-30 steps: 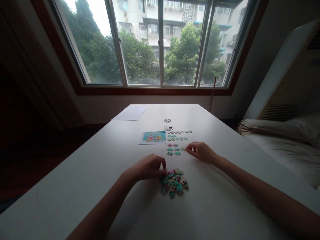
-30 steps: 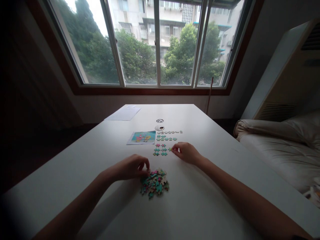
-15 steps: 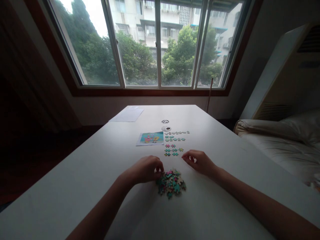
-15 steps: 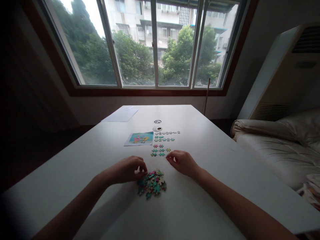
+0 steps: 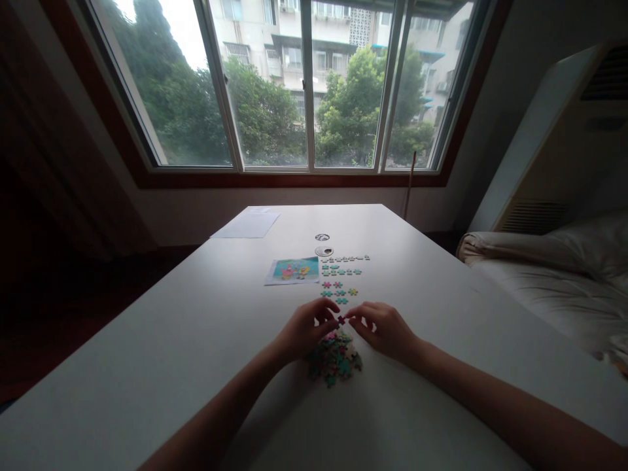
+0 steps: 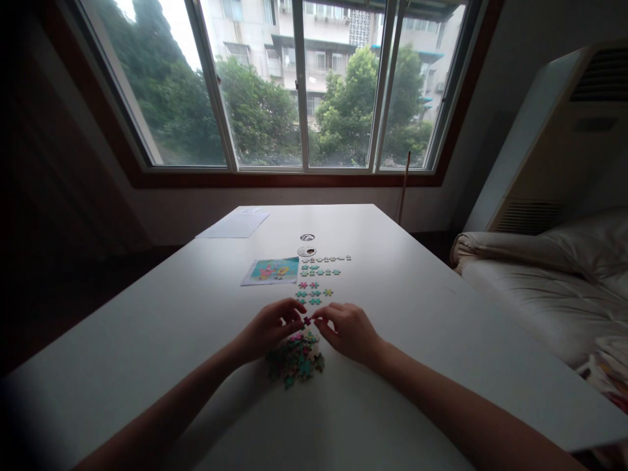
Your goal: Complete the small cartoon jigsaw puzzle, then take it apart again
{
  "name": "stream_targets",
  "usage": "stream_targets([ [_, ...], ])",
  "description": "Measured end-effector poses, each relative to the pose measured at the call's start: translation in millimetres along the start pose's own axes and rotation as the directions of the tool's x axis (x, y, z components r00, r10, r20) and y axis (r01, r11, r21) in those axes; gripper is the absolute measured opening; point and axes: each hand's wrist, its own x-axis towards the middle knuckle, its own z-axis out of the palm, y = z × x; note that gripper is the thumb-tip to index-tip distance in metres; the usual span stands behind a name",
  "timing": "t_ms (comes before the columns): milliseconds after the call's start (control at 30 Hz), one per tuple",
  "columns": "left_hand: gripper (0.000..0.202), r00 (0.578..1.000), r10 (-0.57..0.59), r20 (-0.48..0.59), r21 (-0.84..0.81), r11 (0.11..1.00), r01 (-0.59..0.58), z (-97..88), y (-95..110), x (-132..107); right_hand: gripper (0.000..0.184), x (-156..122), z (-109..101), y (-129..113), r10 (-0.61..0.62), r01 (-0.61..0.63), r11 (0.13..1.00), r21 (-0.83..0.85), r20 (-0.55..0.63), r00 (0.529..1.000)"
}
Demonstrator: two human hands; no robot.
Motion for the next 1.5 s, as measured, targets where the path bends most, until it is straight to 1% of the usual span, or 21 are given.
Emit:
stream_targets([
  [100,0.02,0.999,0.045,-0.01,0.018,0.999,-0.045,-1.8,1.8,-1.2,0.02,-0.8,0.1,-1.8,0.021,-0.023,0.997,0.07,0.023,1.0],
  [200,0.019,0.996,0.088,0.025,0.032,0.996,-0.088,-2.7,5.1,-2.1,0.018,-1.2,2.8,-2.4,0.068,-0.073,0.986,0.152,0.035,0.997],
  [300,0.019,0.995,0.092,0.031,0.044,0.995,-0.093,-1.8,7.4,-2.4,0.017,-0.4,5.6,-2.8,0.105,-0.111,0.967,0.229,0.036,0.994],
  [433,0.02,0.996,0.084,-0.004,0.075,0.994,-0.083,-3.4,8.3,-1.2,0.021,3.4,5.1,-1.2,0.189,-0.192,0.925,0.329,0.04,0.981],
  [500,0.02,0.995,0.088,-0.037,0.114,0.99,-0.083,-8.1,7.1,-0.3,0.024,5.8,3.4,3.6,0.274,-0.261,0.885,0.387,0.021,0.961],
  [600,0.016,0.992,0.109,-0.065,0.246,0.965,-0.09,-20.9,1.4,0.6,0.03,9.1,1.2,18.4,0.426,-0.358,0.78,0.514,-0.015,0.905],
  [667,0.015,0.99,0.131,-0.046,0.378,0.92,-0.105,-31.4,-4.7,0.4,0.031,10.4,0.6,30.8,0.499,-0.388,0.719,0.576,-0.039,0.866],
  [733,0.016,0.99,0.137,-0.011,0.493,0.863,-0.114,-41.5,-11.0,-0.3,0.032,10.8,0.6,41.9,0.534,-0.402,0.703,0.587,-0.061,0.844],
  [800,0.016,0.992,0.125,0.034,0.558,0.821,-0.122,-49.9,-15.2,-1.4,0.032,10.6,1.2,49.1,0.54,-0.412,0.715,0.565,-0.072,0.838],
  [867,0.016,0.993,0.088,0.08,0.575,0.81,-0.118,-56.2,-16.0,-2.7,0.032,10.0,2.1,52.2,0.532,-0.417,0.732,0.539,-0.07,0.844],
  [967,0.017,0.989,-0.011,0.149,0.548,0.833,-0.074,-62.3,-11.6,-5.2,0.033,9.0,3.8,52.0,0.505,-0.408,0.766,0.496,-0.071,0.86],
  [1033,0.018,0.977,-0.072,0.2,0.518,0.854,-0.044,-64.6,-7.7,-7.3,0.034,8.4,4.8,51.2,0.489,-0.398,0.788,0.47,-0.084,0.868],
  [1133,0.02,0.954,-0.128,0.272,0.483,0.875,-0.02,-66.4,-4.7,-9.6,0.034,7.9,5.5,50.6,0.477,-0.391,0.805,0.447,-0.096,0.874],
  [1300,0.021,0.92,-0.204,0.336,0.476,0.879,0.022,-67.3,-5.8,-9.6,0.035,8.5,4.5,48.8,0.477,-0.398,0.808,0.435,-0.086,0.875],
  [1500,0.019,0.896,-0.228,0.381,0.432,0.901,0.045,-66.7,-3.7,-9.9,0.033,8.0,3.7,48.0,0.488,-0.409,0.801,0.437,-0.083,0.869],
])
